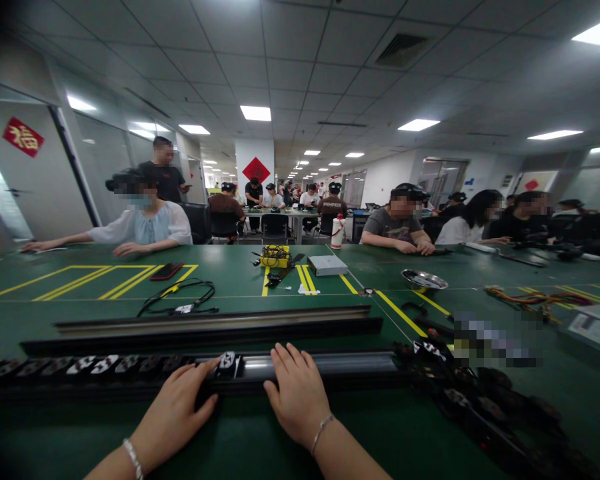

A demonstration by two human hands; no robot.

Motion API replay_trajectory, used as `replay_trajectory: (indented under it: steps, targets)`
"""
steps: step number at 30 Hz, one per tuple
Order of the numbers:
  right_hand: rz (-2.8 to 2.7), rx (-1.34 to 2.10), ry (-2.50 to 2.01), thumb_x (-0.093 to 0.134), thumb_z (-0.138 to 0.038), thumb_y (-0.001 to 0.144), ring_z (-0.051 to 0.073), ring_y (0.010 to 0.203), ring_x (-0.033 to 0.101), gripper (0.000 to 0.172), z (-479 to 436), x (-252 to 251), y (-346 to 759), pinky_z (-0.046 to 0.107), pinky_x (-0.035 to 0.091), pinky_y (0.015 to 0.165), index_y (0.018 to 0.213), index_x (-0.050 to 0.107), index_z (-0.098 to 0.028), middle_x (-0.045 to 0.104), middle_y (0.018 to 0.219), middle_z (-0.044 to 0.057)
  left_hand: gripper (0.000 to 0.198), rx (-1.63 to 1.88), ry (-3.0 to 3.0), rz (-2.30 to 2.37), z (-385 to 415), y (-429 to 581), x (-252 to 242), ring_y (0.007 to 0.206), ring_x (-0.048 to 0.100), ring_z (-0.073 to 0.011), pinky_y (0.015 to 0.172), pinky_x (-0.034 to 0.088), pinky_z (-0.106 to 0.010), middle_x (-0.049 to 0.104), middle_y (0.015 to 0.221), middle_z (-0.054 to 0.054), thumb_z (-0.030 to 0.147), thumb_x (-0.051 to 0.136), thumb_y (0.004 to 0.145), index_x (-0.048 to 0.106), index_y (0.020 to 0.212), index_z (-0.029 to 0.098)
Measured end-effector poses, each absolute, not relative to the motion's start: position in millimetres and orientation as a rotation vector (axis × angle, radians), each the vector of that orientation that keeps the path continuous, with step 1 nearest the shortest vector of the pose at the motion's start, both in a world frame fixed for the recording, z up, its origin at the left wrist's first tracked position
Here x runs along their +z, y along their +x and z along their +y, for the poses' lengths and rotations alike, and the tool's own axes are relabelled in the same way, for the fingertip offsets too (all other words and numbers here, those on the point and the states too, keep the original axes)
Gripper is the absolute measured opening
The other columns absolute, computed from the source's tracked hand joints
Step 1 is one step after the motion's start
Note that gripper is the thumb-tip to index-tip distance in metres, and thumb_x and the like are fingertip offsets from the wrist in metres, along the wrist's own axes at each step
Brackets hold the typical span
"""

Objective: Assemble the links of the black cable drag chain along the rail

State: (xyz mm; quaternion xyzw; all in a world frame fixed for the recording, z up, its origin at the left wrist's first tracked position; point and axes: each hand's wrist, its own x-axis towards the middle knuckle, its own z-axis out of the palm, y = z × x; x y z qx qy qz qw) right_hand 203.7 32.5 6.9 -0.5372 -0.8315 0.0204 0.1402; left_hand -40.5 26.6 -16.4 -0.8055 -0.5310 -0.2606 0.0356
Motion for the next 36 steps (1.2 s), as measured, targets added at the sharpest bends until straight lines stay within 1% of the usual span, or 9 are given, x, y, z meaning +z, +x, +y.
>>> replay_trajectory:
  steps: [6,16,25,30,36]
  targets:
    - [-2.399,0.065,-1.553,0.023,-0.046,0.089,0.019,0.128,0.024,0.053,32.1,8.0,203.2,0.036,0.015,0.104,0.135,0.032,-0.022,0.031,0.14,0.001,0.048,-0.775,-2.516,-1.668,26.1,-38.8,-15.1,0.101,0.055,-0.0185,0.1,0.031,-0.045,0.061,0.112,-0.003,0.025,0.047,0.077,0.037,0.124,0.025]
    - [-2.39,0.061,-1.533,0.023,-0.047,0.089,0.02,0.128,0.025,0.053,32.6,5.1,204.3,0.037,0.015,0.104,0.134,0.032,-0.022,0.032,0.14,0.002,0.046,-0.74,-2.477,-1.68,25.8,-37.9,-12.5,0.103,0.055,-0.019,0.099,0.033,-0.042,0.062,0.111,-0.002,0.025,0.049,0.075,0.041,0.121,0.025]
    - [-2.403,0.052,-1.553,0.024,-0.046,0.089,0.02,0.128,0.025,0.052,31.7,8.0,202.8,0.037,0.016,0.103,0.134,0.033,-0.021,0.032,0.14,0.003,0.047,-0.779,-2.515,-1.683,26.6,-38.4,-13.8,0.102,0.055,-0.0186,0.1,0.031,-0.044,0.061,0.112,-0.003,0.025,0.048,0.076,0.04,0.122,0.026]
    - [-2.402,0.034,-1.546,0.023,-0.046,0.089,0.02,0.128,0.025,0.052,32.0,6.4,203.3,0.037,0.017,0.103,0.134,0.032,-0.022,0.032,0.14,0.001,0.047,-0.769,-2.523,-1.698,26.6,-39.0,-14.2,0.103,0.055,-0.0184,0.102,0.029,-0.045,0.06,0.114,-0.003,0.026,0.048,0.076,0.04,0.122,0.025]
    - [-2.414,0.036,-1.562,0.024,-0.046,0.089,0.02,0.128,0.025,0.052,33.3,5.2,203.4,0.037,0.016,0.103,0.135,0.032,-0.022,0.032,0.14,0.002,0.047,-0.745,-2.51,-1.718,25.3,-37.5,-10.6,0.102,0.056,-0.0194,0.1,0.03,-0.045,0.061,0.112,-0.003,0.027,0.048,0.075,0.042,0.121,0.026]
